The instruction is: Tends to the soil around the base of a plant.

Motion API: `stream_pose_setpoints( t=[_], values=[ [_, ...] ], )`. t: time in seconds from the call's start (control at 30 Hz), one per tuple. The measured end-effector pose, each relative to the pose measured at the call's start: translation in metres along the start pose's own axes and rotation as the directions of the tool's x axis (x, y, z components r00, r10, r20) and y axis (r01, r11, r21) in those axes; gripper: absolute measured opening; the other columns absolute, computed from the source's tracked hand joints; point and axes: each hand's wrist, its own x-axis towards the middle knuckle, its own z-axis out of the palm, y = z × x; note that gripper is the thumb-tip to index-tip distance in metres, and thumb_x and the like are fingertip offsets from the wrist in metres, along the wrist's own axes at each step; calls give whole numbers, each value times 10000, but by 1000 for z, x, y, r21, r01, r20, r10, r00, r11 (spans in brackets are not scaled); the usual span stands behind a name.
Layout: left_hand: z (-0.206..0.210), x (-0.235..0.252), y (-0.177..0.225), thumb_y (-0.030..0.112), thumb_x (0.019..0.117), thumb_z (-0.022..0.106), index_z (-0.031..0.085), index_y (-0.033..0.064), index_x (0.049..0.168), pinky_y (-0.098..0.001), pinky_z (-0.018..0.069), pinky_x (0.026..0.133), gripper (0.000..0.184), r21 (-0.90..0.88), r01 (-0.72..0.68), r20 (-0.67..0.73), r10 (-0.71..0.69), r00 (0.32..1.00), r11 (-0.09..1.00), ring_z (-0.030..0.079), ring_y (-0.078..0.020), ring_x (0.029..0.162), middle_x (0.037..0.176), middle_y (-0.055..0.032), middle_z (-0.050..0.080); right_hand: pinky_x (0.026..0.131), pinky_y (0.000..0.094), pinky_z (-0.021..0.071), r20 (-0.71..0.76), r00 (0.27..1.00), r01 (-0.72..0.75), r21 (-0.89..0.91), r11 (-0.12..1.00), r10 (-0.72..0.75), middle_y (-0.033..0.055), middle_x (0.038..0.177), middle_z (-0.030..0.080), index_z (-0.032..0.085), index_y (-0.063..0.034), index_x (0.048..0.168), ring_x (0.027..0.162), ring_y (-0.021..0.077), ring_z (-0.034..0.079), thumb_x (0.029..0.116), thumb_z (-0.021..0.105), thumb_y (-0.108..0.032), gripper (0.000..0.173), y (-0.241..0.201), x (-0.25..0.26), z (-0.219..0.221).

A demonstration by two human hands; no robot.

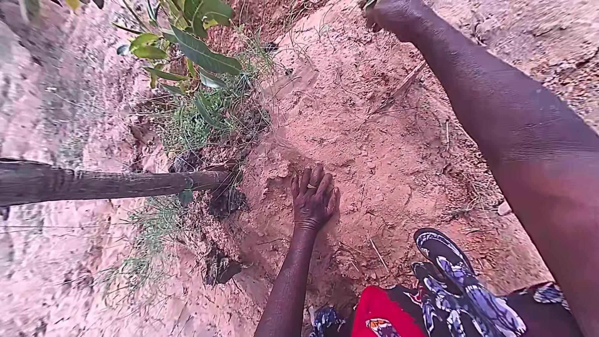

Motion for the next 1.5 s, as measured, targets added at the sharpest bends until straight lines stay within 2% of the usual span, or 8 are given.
stream_pose_setpoints(
  t=[0.13,0.27,0.47,0.73,0.8,0.97,1.23,1.5],
  values=[
    [0,-1,1,471,1009,469,753,194,1247,-623,333,1144,462,7,-1,7,1,1000,1000,582,-400,1324,1382,-109,669,1129,494,420,13,977,-213,39,976,213,297,1433,538,479,115,1406,1352,371,538,945,675,-62,532,-11,-1,58],
    [-2,1,2,482,1009,454,752,195,1247,-603,332,1145,477,8,11,9,-11,1000,1000,582,-387,1326,1383,-96,671,1162,482,394,-19,996,-86,-40,995,86,299,1415,558,553,112,1350,1372,388,520,968,658,-105,451,-1,7,93],
    [-2,2,2,486,1014,449,754,193,1241,-599,336,1142,480,14,2,0,-2,1000,1000,594,-377,1312,1378,-96,674,1071,455,477,-102,981,-136,247,959,165,234,1303,650,619,59,1297,1221,305,630,953,690,-135,401,21,14,102],
    [-3,1,3,470,1013,457,753,188,1246,-605,334,1148,470,-3,15,16,-15,1000,1000,584,-383,1325,1380,-96,672,613,248,548,0,994,-81,645,760,106,13,813,663,552,-1,1143,632,80,630,1025,591,-108,164,2,-8,61],
    [-3,1,2,473,1017,448,746,193,1258,-607,324,1154,475,-2,19,29,-19,999,1000,575,-381,1336,1389,-89,667,670,263,540,-22,996,-65,496,866,87,32,871,650,565,1,1176,699,90,625,1035,580,-139,199,-13,-4,52],
    [-4,1,4,467,1014,451,748,183,1255,-616,328,1148,477,2,10,31,-10,999,1000,577,-394,1330,1391,-101,665,1139,544,405,16,957,-289,-38,956,290,312,1450,520,482,120,1411,1386,407,504,981,639,-141,527,-29,2,71],
    [-1,0,1,492,1015,445,759,201,1226,-577,332,1152,477,23,-6,-15,6,1000,1000,588,-370,1319,1371,-89,679,1155,578,373,37,953,-283,-234,930,300,365,1496,445,456,170,1405,1417,476,446,1031,545,-91,465,-54,24,109],
    [-3,1,1,481,1006,472,765,204,1214,-579,341,1145,454,22,-2,-3,2,1000,1000,594,-374,1310,1364,-93,682,1172,520,367,19,971,-237,23,971,236,319,1457,521,515,132,1386,1396,415,493,1008,584,-79,438,-41,26,107]
  ],
)
